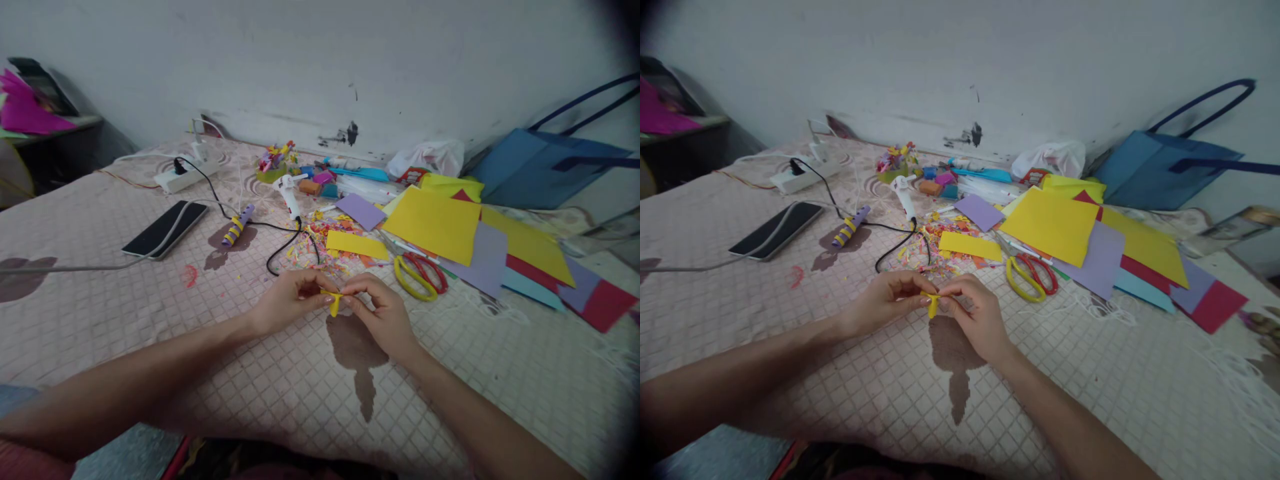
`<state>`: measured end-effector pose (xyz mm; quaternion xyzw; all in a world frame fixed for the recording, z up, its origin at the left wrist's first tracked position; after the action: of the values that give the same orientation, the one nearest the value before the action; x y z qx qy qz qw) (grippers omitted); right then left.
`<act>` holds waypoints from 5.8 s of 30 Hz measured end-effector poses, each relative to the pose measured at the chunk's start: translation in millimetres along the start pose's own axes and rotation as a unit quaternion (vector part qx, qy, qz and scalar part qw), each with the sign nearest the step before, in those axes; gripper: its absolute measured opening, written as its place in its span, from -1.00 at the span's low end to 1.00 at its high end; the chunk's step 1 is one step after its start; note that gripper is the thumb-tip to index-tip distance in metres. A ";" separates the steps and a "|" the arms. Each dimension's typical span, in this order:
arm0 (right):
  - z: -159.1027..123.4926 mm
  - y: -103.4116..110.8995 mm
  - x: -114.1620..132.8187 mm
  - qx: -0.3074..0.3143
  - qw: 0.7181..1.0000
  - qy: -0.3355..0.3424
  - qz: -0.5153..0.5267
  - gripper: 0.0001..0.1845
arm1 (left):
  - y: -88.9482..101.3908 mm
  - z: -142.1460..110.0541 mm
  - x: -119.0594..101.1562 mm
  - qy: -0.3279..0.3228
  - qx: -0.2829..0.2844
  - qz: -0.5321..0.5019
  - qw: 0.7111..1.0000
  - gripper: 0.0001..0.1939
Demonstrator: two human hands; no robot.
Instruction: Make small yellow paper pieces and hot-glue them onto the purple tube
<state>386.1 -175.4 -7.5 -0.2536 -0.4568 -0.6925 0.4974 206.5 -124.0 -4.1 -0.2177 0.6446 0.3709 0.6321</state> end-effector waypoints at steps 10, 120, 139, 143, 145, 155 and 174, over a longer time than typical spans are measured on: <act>-3.0 -3.1 4.5 0.029 0.999 -0.025 -0.023 -0.93 | -1.0 -5.0 -6.6 -0.092 -0.047 0.186 0.977 -0.89; 0.8 -3.9 -6.7 0.090 0.951 -0.249 0.156 -0.70 | -2.8 1.2 8.8 0.163 0.039 -0.089 0.982 -0.59; 1.9 -2.6 -3.6 0.111 0.958 -0.220 0.147 -0.81 | -8.1 8.6 13.7 0.078 0.049 0.010 0.996 -0.67; 1.0 -4.1 -2.1 0.112 0.952 -0.231 0.167 -0.78 | -10.0 7.2 13.1 0.057 0.032 -0.012 0.998 -0.69; 0.3 -5.6 -3.0 0.096 0.942 -0.257 0.193 -0.76 | -9.8 8.0 14.1 0.061 0.017 -0.043 0.997 -0.69; 0.0 -10.6 -3.4 0.070 0.921 -0.296 0.244 -0.71 | -8.1 7.3 12.7 0.075 -0.002 -0.051 0.996 -0.66; 19.3 0.1 -5.2 0.051 0.927 -0.262 0.264 -0.79 | -9.0 19.9 0.2 0.053 -0.036 -0.024 0.998 -0.74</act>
<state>386.1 -155.9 -2.9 -0.5118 -0.5225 -0.4207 0.5367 226.3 -114.6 -4.6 -0.2750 0.6582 0.3666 0.5973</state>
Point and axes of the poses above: each hand's wrist, its own z-axis towards the middle knuckle, its own y-axis out of the back of the hand, x = y × z, the point moved 1 cm from there along z, towards the middle knuckle, and after that the axes turned 6 degrees about z, right-handed, at the moved point
